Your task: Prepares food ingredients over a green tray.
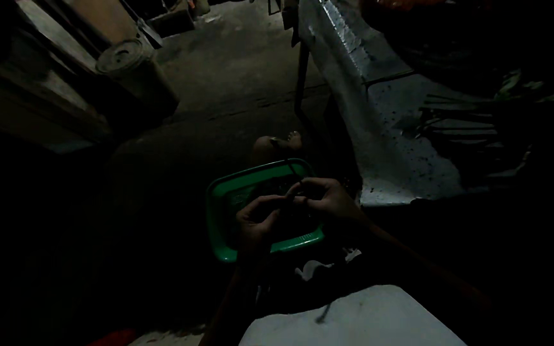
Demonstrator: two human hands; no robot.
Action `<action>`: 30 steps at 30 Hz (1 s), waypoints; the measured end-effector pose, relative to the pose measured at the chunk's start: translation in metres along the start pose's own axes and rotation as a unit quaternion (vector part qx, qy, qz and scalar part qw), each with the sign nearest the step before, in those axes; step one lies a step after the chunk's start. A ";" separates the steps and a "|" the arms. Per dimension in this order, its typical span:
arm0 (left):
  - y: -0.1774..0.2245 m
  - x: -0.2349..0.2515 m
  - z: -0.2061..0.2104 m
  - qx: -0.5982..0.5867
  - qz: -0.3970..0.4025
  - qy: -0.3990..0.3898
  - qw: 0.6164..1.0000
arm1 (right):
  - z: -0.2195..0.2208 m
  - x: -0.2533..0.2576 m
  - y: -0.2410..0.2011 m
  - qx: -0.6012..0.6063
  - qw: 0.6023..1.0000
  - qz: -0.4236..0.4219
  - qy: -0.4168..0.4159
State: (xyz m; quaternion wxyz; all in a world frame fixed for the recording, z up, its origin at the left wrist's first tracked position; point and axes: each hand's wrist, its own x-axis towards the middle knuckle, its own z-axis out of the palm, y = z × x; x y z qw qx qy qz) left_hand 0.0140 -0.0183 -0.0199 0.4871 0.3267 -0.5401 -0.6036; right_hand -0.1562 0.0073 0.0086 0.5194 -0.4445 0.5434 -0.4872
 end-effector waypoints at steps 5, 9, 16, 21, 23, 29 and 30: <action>-0.001 0.000 0.000 -0.009 -0.008 0.016 1.000 | -0.002 0.000 -0.002 0.042 0.998 0.045 0.000; -0.004 -0.002 -0.007 0.034 0.003 0.060 0.998 | -0.016 -0.002 0.004 0.017 0.998 0.046 0.051; 0.013 0.003 -0.026 0.060 -0.035 0.097 0.993 | -0.025 0.000 0.004 -0.184 0.982 -0.006 -0.052; 0.019 -0.001 -0.016 0.026 -0.050 0.082 0.995 | -0.003 -0.008 -0.003 -0.321 0.934 -0.158 -0.018; 0.019 -0.002 -0.014 0.025 -0.056 0.077 0.995 | 0.004 -0.010 -0.002 -0.347 0.919 -0.188 -0.023; 0.014 -0.003 -0.009 0.020 -0.023 0.041 0.999 | 0.011 -0.007 0.004 -0.293 0.938 -0.184 -0.015; 0.012 -0.004 -0.009 0.016 -0.010 0.035 0.999 | 0.011 -0.007 0.005 -0.284 0.943 -0.172 -0.005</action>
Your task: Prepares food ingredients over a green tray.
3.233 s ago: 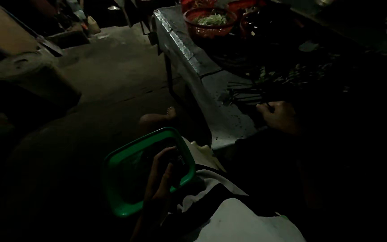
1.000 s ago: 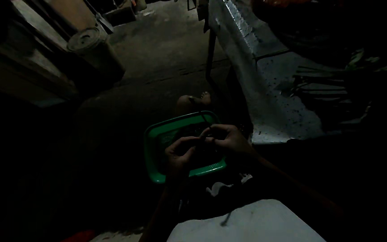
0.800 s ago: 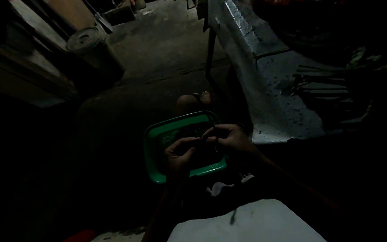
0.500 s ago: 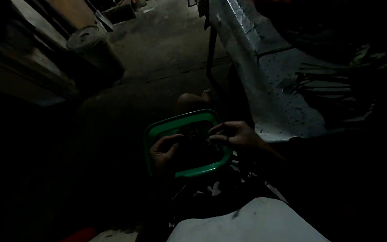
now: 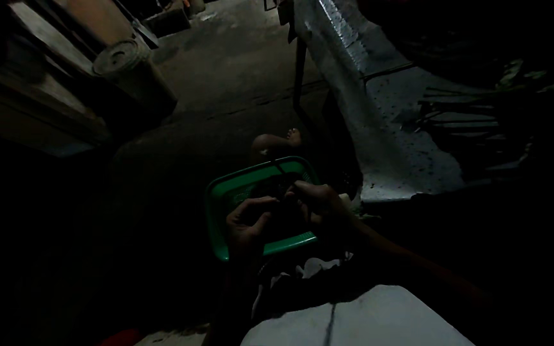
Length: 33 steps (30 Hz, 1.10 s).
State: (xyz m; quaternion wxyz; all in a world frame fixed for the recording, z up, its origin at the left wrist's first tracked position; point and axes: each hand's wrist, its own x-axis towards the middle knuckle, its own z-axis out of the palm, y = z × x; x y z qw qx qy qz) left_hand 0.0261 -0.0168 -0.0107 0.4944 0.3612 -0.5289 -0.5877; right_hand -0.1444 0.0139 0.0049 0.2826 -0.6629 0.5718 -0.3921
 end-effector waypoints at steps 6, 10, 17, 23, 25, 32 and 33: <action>0.004 -0.004 -0.002 0.022 0.056 0.014 0.998 | -0.022 0.005 0.030 -0.063 0.990 0.085 0.093; 0.007 -0.002 -0.006 0.032 0.040 0.005 0.999 | -0.033 0.001 0.033 -0.017 0.992 0.102 0.068; 0.000 0.003 0.015 -0.018 0.092 -0.091 0.991 | -0.022 -0.006 0.021 -0.050 0.988 0.068 0.128; -0.001 0.006 0.034 0.027 0.103 -0.062 0.992 | -0.002 -0.009 0.007 -0.071 0.987 0.016 0.146; -0.004 0.006 0.034 0.018 0.123 -0.067 0.990 | 0.004 -0.011 0.007 -0.084 0.984 -0.005 0.157; -0.005 0.006 0.005 0.099 0.122 -0.025 0.987 | -0.074 -0.032 -0.007 -0.125 0.959 -0.016 0.252; -0.009 0.007 -0.001 0.097 0.122 -0.009 0.988 | -0.103 -0.038 -0.005 -0.165 0.948 0.004 0.273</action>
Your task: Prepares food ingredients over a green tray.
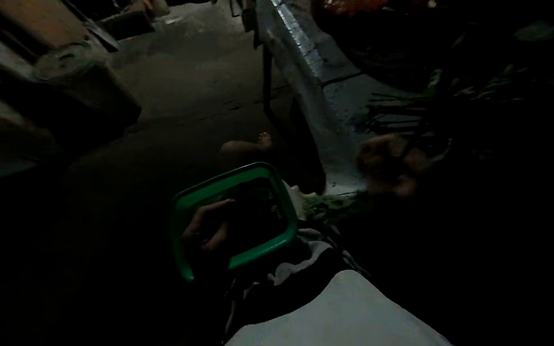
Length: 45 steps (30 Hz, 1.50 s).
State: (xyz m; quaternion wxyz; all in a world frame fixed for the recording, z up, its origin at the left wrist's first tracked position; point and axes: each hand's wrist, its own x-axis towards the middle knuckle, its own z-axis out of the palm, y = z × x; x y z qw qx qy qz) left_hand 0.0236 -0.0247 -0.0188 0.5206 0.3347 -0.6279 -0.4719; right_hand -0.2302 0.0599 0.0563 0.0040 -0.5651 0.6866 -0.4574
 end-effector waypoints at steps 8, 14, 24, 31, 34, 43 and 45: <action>0.009 0.004 0.004 0.002 -0.038 -0.015 0.999 | -0.060 0.030 0.076 -0.148 0.940 0.309 0.008; 0.003 0.004 0.001 -0.004 -0.028 -0.016 0.999 | -0.049 0.027 0.096 -0.144 0.921 0.361 0.012; 0.005 0.005 0.004 -0.075 -0.143 0.024 0.987 | 0.029 0.000 -0.001 0.032 0.980 0.048 -0.190; 0.006 -0.001 0.012 -0.137 -0.151 0.014 0.979 | 0.092 -0.013 -0.032 0.236 0.926 0.070 -0.285; 0.004 -0.003 0.011 -0.131 -0.148 0.028 0.980 | 0.096 -0.017 -0.033 0.255 0.931 0.085 -0.246; 0.002 -0.005 0.010 -0.111 -0.121 0.033 0.986 | 0.092 -0.018 -0.020 0.286 0.935 0.107 -0.182; 0.002 -0.005 0.009 -0.100 -0.107 0.036 0.989 | 0.091 -0.017 -0.016 0.254 0.950 0.108 -0.146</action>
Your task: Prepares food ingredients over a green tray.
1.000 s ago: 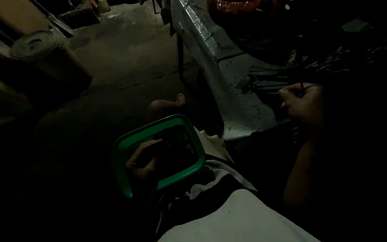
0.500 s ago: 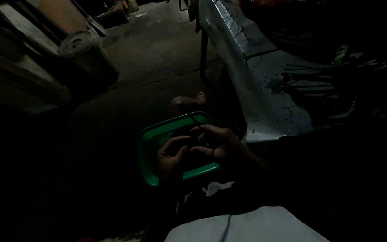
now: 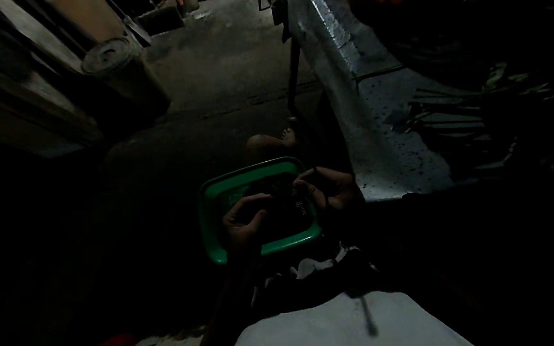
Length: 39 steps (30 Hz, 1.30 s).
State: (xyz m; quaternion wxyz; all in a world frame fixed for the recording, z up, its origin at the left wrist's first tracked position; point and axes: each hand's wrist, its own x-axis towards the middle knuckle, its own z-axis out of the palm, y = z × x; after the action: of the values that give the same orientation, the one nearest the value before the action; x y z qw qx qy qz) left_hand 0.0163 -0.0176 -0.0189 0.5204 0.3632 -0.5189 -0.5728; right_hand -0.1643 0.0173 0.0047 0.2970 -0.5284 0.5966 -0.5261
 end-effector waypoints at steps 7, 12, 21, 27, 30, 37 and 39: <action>-0.002 0.005 -0.003 -0.008 0.060 -0.092 0.994 | -0.017 0.004 0.000 0.038 0.999 0.018 0.012; 0.002 0.005 0.013 0.006 0.080 -0.114 0.990 | -0.006 0.001 -0.001 0.061 0.998 0.027 0.007; -0.002 0.009 0.012 0.023 0.097 -0.068 0.993 | -0.008 -0.003 0.002 -0.028 0.998 -0.014 0.057; 0.006 0.011 -0.005 0.055 0.029 0.001 0.998 | -0.128 0.004 -0.004 -0.146 0.965 -0.030 0.215; 0.004 0.012 -0.005 0.063 0.016 0.011 0.998 | -0.169 0.005 0.005 -0.237 0.920 0.073 0.304; 0.004 0.012 -0.002 0.049 -0.040 0.024 0.998 | -0.158 0.001 0.005 -0.350 0.888 0.119 0.274; 0.007 0.011 -0.001 0.053 -0.048 0.030 0.997 | -0.128 0.001 -0.004 -0.349 0.914 0.029 0.207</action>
State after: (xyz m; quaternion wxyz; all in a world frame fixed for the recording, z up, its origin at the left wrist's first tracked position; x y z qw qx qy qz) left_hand 0.0169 -0.0275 -0.0107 0.4872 0.4320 -0.5148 -0.5577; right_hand -0.2795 0.0566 0.0432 -0.0212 -0.4605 0.8050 -0.3734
